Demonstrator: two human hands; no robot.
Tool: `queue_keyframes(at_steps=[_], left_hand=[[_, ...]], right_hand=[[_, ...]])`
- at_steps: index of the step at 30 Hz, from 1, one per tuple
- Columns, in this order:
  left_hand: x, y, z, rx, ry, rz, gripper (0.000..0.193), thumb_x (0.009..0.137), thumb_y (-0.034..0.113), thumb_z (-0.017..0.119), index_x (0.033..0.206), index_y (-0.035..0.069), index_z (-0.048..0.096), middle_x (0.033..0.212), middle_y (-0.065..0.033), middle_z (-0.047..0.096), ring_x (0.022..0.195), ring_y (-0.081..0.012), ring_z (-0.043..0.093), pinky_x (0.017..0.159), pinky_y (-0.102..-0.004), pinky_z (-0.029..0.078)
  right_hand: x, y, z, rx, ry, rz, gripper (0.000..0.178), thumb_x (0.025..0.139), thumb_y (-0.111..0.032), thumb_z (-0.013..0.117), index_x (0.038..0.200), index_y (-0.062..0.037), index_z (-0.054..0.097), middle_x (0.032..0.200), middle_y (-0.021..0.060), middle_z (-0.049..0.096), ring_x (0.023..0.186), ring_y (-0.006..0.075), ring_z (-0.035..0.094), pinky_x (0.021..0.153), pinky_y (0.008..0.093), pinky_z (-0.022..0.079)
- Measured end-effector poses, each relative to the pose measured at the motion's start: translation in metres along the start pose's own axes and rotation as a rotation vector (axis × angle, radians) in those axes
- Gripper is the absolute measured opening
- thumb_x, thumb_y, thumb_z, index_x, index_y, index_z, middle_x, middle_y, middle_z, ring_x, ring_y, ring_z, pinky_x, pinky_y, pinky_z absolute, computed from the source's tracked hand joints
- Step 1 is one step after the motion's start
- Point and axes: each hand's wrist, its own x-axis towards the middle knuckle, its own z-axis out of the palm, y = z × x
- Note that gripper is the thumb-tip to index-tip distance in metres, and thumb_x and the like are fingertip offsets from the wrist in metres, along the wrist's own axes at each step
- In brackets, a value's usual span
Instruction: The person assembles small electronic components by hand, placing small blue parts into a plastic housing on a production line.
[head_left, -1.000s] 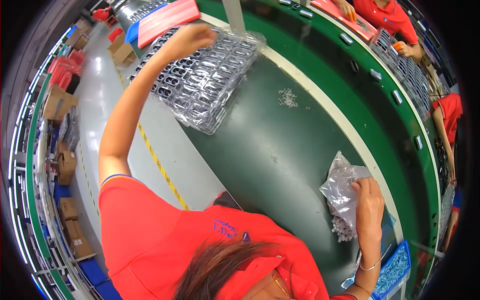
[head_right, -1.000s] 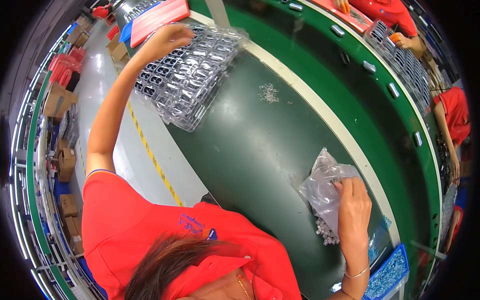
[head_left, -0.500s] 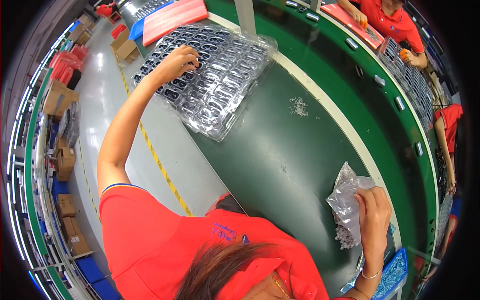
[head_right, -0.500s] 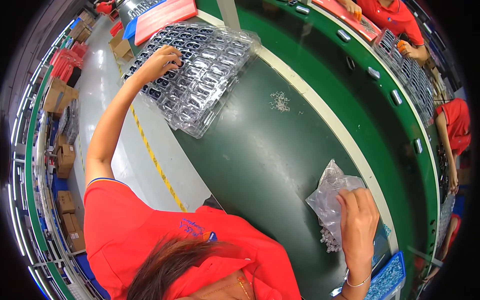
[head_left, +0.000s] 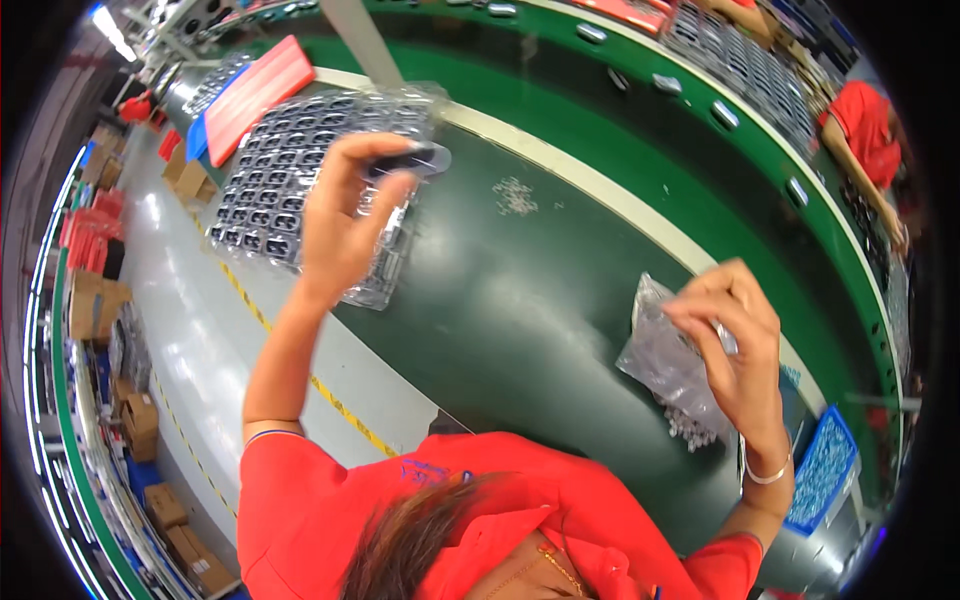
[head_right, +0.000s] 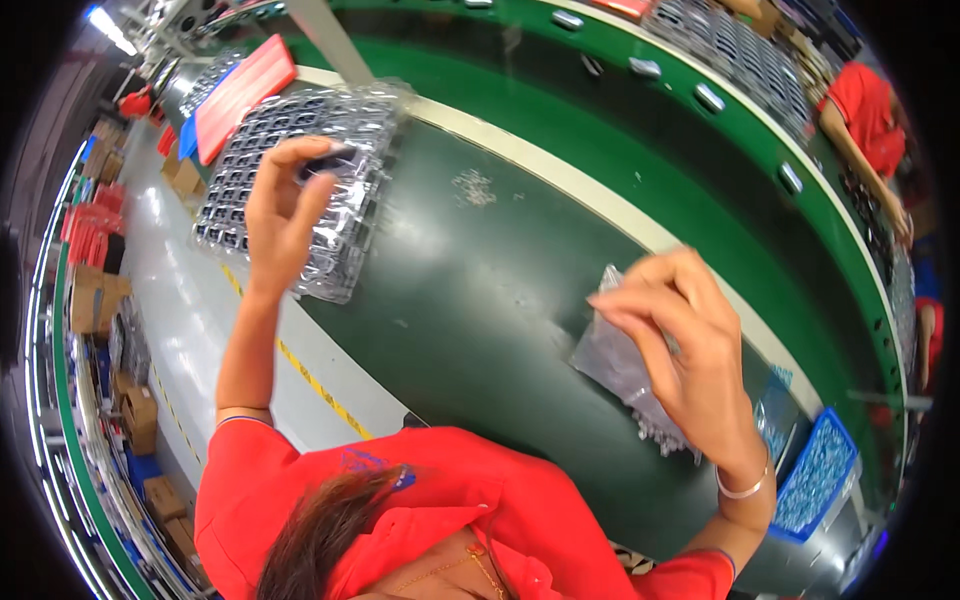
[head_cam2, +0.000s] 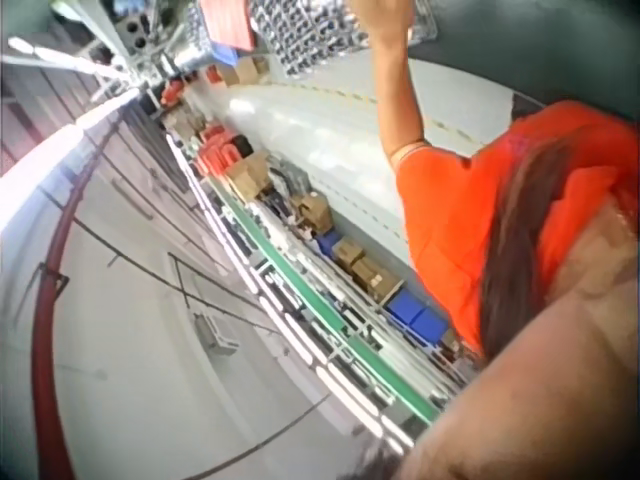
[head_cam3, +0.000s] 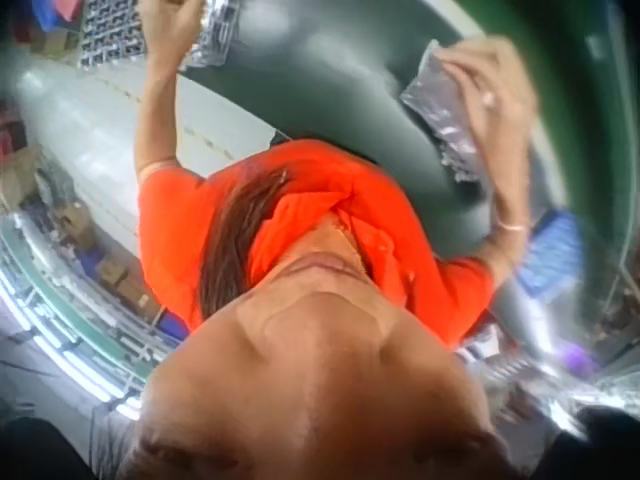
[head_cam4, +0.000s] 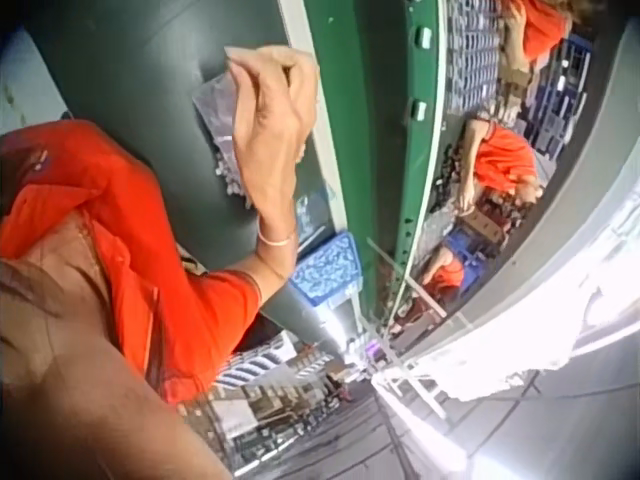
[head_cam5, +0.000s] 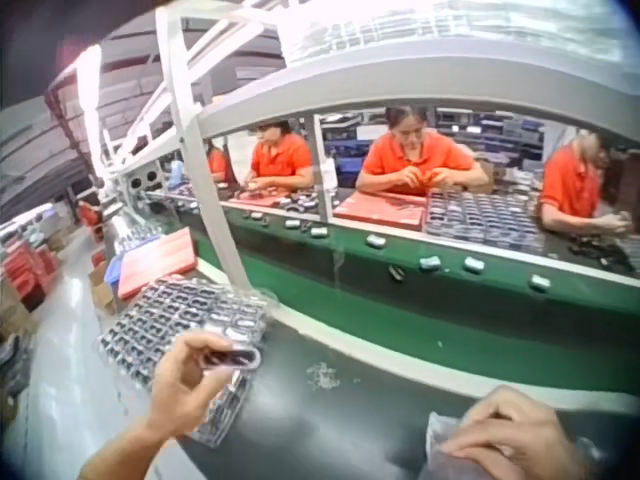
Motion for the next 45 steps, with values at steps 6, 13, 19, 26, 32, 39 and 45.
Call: queue_keyframes(at_steps=[6, 13, 19, 26, 32, 39, 45], left_hand=[[-0.005, 0.032, 0.112, -0.835, -0.266, -0.236, 0.041, 0.087, -0.005, 0.072, 0.124, -0.006, 0.054, 0.117, -0.0188, 0.065, 0.109, -0.0202, 0.064, 0.092, -0.0315, 0.054], [-0.004, 0.018, 0.133, -0.989, -0.318, -0.178, 0.045, 0.083, -0.005, 0.075, 0.124, -0.007, 0.055, 0.113, -0.0187, 0.066, 0.105, -0.0213, 0.066, 0.091, -0.0328, 0.055], [-0.007, 0.016, 0.136, -0.996, -0.319, -0.166, 0.046, 0.082, -0.006, 0.076, 0.123, -0.007, 0.056, 0.112, -0.0184, 0.067, 0.105, -0.0219, 0.066, 0.092, -0.0343, 0.055], [-0.008, 0.011, 0.134, -1.03, -0.337, -0.185, 0.047, 0.079, -0.007, 0.077, 0.122, -0.007, 0.058, 0.111, -0.0173, 0.067, 0.105, -0.0227, 0.066, 0.093, -0.035, 0.055], [-0.005, 0.011, 0.124, -0.631, -0.379, 0.014, 0.05, 0.074, -0.007, 0.081, 0.12, -0.007, 0.06, 0.108, -0.0144, 0.068, 0.106, -0.0232, 0.066, 0.093, -0.0355, 0.055], [-0.013, 0.017, 0.133, -0.731, -0.414, -0.17, 0.053, 0.069, 0.001, 0.088, 0.114, -0.008, 0.062, 0.098, -0.0148, 0.068, 0.098, -0.0224, 0.068, 0.084, -0.0324, 0.056], [-0.018, 0.015, 0.136, -0.782, -0.435, -0.304, 0.045, 0.072, -0.006, 0.083, 0.113, -0.006, 0.066, 0.113, -0.0143, 0.069, 0.104, -0.0199, 0.068, 0.095, -0.0333, 0.054]], right_hand=[[0.025, 0.003, -0.003, 0.042, 0.066, -0.11, 0.021, 0.08, 0.009, 0.069, 0.098, -0.0009, 0.074, 0.081, 0.0079, 0.061, 0.075, 0.0186, 0.056, 0.065, 0.0283, 0.044], [0.025, 0.011, -0.006, 0.122, 0.061, -0.131, 0.023, 0.08, 0.007, 0.071, 0.102, -0.0002, 0.075, 0.078, 0.0067, 0.062, 0.072, 0.0174, 0.054, 0.063, 0.0289, 0.043], [0.025, 0.01, -0.008, 0.1, 0.006, -0.116, 0.026, 0.077, 0.007, 0.072, 0.102, -0.0013, 0.076, 0.077, 0.006, 0.061, 0.071, 0.0168, 0.054, 0.061, 0.0285, 0.041], [0.028, 0.005, -0.008, 0.09, -0.013, -0.094, 0.027, 0.075, 0.009, 0.072, 0.099, -0.002, 0.076, 0.076, 0.0061, 0.06, 0.07, 0.0165, 0.054, 0.06, 0.0284, 0.04], [0.023, -0.001, -0.004, 0.001, -0.028, -0.011, 0.024, 0.074, 0.009, 0.073, 0.096, -0.0006, 0.076, 0.076, 0.0073, 0.062, 0.069, 0.0173, 0.055, 0.061, 0.029, 0.041], [0.026, 0.013, -0.009, 0.471, -0.203, 0.253, 0.015, 0.078, 0.007, 0.075, 0.092, 0.0025, 0.074, 0.08, 0.0064, 0.061, 0.069, 0.0132, 0.058, 0.057, 0.0256, 0.047], [0.022, 0.029, 0.0, 0.605, -0.24, 0.379, 0.01, 0.08, 0.004, 0.076, 0.089, 0.0042, 0.072, 0.082, 0.0055, 0.059, 0.069, 0.0105, 0.06, 0.055, 0.0225, 0.051]])
